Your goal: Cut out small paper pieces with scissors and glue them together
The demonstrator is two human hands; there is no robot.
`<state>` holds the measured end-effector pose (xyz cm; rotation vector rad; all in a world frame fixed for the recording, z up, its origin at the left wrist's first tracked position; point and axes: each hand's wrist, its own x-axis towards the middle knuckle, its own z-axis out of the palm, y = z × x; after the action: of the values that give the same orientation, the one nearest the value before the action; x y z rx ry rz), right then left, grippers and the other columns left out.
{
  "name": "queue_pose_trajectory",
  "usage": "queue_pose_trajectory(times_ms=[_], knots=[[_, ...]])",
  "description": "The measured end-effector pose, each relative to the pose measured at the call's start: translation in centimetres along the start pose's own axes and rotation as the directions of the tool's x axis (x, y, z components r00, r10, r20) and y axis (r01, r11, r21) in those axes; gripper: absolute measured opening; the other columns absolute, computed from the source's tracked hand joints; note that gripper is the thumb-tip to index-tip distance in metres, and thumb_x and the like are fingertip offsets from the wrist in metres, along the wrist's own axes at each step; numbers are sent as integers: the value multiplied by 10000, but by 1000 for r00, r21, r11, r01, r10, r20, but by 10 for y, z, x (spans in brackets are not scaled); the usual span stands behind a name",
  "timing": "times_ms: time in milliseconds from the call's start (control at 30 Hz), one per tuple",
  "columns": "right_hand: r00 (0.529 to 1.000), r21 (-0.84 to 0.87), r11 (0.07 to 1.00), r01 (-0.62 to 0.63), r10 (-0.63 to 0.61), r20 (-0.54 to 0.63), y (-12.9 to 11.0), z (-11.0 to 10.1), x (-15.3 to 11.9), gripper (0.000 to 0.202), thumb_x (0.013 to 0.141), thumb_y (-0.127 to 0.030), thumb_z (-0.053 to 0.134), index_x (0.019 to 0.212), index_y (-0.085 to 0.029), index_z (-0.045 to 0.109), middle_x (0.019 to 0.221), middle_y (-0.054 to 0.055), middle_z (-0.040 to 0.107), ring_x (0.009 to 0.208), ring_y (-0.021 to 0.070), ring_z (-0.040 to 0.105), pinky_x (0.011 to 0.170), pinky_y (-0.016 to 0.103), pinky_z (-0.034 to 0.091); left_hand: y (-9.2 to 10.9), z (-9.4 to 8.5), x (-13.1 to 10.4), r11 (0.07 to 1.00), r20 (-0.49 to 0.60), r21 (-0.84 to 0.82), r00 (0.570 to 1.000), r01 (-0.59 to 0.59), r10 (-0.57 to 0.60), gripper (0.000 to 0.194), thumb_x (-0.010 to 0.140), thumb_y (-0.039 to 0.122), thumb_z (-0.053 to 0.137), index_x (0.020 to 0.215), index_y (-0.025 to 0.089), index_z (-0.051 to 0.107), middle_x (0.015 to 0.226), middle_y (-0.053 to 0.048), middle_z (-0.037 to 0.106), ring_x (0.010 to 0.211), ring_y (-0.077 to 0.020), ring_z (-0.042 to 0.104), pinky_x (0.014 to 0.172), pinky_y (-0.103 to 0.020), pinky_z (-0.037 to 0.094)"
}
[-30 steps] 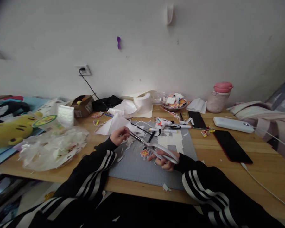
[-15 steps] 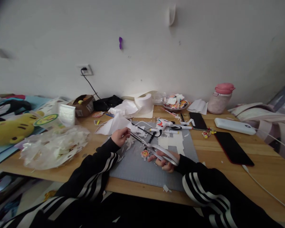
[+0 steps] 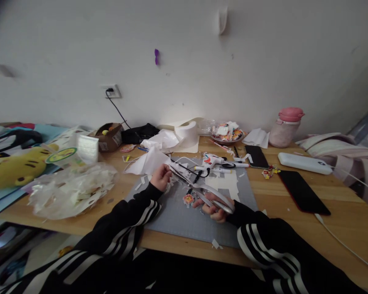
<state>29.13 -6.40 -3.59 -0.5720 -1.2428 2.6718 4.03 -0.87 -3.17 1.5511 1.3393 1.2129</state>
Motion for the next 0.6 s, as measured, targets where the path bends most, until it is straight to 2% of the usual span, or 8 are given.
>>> queue_pose_trajectory(times_ms=[100,200,367,467,600], knots=[[1000,11,1000,14,-14,22,0,-2,0,599,782,-554,525,1197,-127,456,528,-130,357,289,-17,165,335,135,91,5,5,-1,995,-11,-96,999,30,-32,178,730,205,533,661,199,370,515,85,445,386,-55,377,418,-180,327],[998,42,998,41,-43,54,0,-4,1,568,767,-556,549,1129,-122,493,538,-129,364,287,-18,165,316,130,123,9,8,-1,978,-8,-181,994,103,-107,294,713,340,613,650,200,363,488,97,447,341,-45,369,372,-176,309],[992,76,997,8,-18,125,-2,-8,2,508,795,-540,520,1101,-136,492,549,-127,355,295,-13,173,324,120,138,14,7,-2,966,33,-200,987,163,-160,450,612,519,700,624,191,392,444,93,463,314,-47,381,340,-175,291],[995,77,997,8,-16,103,-3,-6,2,495,795,-541,535,1104,-158,486,558,-127,362,299,-14,166,318,115,145,19,5,-3,959,54,-201,980,198,-191,431,667,533,652,617,184,404,453,71,509,311,-47,403,350,-175,296],[993,91,995,30,-40,111,-1,-5,2,499,783,-538,565,1098,-157,496,567,-126,390,296,-18,166,303,112,157,24,5,-4,937,50,-217,961,275,-271,342,726,407,627,612,179,400,447,76,514,295,-41,408,346,-164,284]])
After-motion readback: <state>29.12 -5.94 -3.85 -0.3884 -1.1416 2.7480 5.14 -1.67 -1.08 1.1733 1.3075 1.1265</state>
